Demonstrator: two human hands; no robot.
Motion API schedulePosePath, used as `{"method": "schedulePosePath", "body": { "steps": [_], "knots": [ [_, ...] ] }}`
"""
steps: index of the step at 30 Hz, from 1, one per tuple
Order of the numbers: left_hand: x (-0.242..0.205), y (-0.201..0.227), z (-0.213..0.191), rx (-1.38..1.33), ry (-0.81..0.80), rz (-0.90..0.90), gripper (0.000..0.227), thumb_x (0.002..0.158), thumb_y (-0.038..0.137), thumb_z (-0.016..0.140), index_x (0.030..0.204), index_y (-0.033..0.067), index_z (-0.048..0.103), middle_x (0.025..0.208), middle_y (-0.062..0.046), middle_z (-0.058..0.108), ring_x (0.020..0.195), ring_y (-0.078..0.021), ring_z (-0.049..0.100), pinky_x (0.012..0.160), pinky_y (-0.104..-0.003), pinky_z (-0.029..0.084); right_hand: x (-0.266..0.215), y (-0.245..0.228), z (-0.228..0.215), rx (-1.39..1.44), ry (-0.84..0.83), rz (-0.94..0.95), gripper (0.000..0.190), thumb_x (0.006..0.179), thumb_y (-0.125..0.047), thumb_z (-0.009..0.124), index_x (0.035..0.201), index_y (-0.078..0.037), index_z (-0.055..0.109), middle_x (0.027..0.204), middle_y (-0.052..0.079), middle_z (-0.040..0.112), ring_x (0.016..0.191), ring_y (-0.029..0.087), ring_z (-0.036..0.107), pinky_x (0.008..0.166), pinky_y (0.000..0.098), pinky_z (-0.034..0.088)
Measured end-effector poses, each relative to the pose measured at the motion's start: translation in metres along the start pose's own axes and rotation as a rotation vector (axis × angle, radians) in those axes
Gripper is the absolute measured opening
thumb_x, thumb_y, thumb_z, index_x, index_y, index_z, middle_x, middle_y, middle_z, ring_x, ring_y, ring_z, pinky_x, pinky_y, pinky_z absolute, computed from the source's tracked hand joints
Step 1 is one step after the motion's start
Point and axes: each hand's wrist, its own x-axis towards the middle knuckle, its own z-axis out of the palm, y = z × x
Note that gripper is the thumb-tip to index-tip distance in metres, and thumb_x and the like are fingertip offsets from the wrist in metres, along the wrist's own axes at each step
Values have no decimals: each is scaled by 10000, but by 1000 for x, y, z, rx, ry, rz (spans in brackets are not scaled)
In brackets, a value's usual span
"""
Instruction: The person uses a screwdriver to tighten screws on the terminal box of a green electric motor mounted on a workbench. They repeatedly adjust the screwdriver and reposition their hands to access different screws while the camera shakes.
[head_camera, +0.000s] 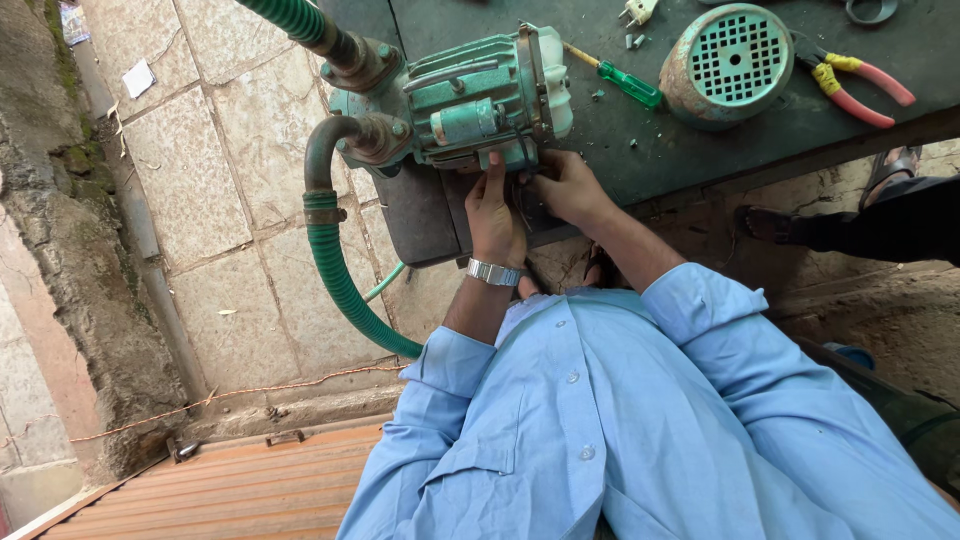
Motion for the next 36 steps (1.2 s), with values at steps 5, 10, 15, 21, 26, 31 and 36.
{"method": "schedulePosePath", "body": {
  "steps": [5, 10, 15, 21, 26, 31, 36],
  "knots": [
    [-2, 2, -2, 58, 30, -14, 474, 912, 364, 781, 1145, -36, 680, 1109, -69, 706, 997, -135, 632, 894, -311, 496, -11, -16, -7, 403, -186, 127, 151, 979, -74, 620, 1101, 15, 610, 650, -62, 431, 506, 41, 380, 432, 249, 268],
    [1, -5, -6, 219, 53, 67, 466, 936, 383, 817, 1071, -37, 664, 997, -63, 655, 910, -145, 565, 825, -306, 453, -14, -23, 1, 237, -133, 103, 187, 977, -120, 655, 1132, -16, 637, 675, -54, 513, 511, 33, 419, 429, 245, 289],
    [1, -6, -6, 229, 69, 67, 473, 901, 438, 803, 1024, -1, 674, 954, -33, 648, 898, -124, 553, 810, -295, 443, -6, -12, 9, 156, -40, 26, 188, 951, -118, 705, 1105, -14, 684, 737, -23, 613, 525, 30, 467, 422, 236, 317],
    [1, -9, -5, 187, 87, 59, 450, 879, 452, 777, 1012, 31, 690, 942, -12, 634, 893, -111, 542, 810, -295, 440, 9, 22, 17, 200, 50, -259, 204, 891, -1, 735, 1092, 28, 712, 985, 53, 760, 864, 73, 684, 736, 249, 560],
    [4, -14, -13, 202, 103, 44, 420, 942, 427, 767, 961, 19, 665, 901, -9, 594, 849, -114, 493, 763, -306, 417, 22, 49, 25, 230, 109, -212, 180, 868, 40, 728, 1048, 46, 719, 989, 82, 764, 896, 106, 702, 784, 277, 582],
    [3, -9, -9, 217, 102, 25, 412, 949, 417, 763, 940, 19, 655, 890, -7, 593, 827, -117, 493, 733, -308, 415, 30, 50, 22, 179, 112, -229, 162, 863, 49, 730, 1025, 52, 726, 972, 74, 765, 878, 106, 684, 766, 290, 565],
    [1, -8, -6, 192, 136, -8, 392, 909, 402, 760, 1000, 26, 697, 929, 3, 644, 857, -95, 539, 770, -289, 444, 26, 49, 19, -35, 134, -227, 121, 866, 32, 740, 984, 59, 742, 897, 82, 776, 823, 111, 672, 736, 315, 562]
  ]
}}
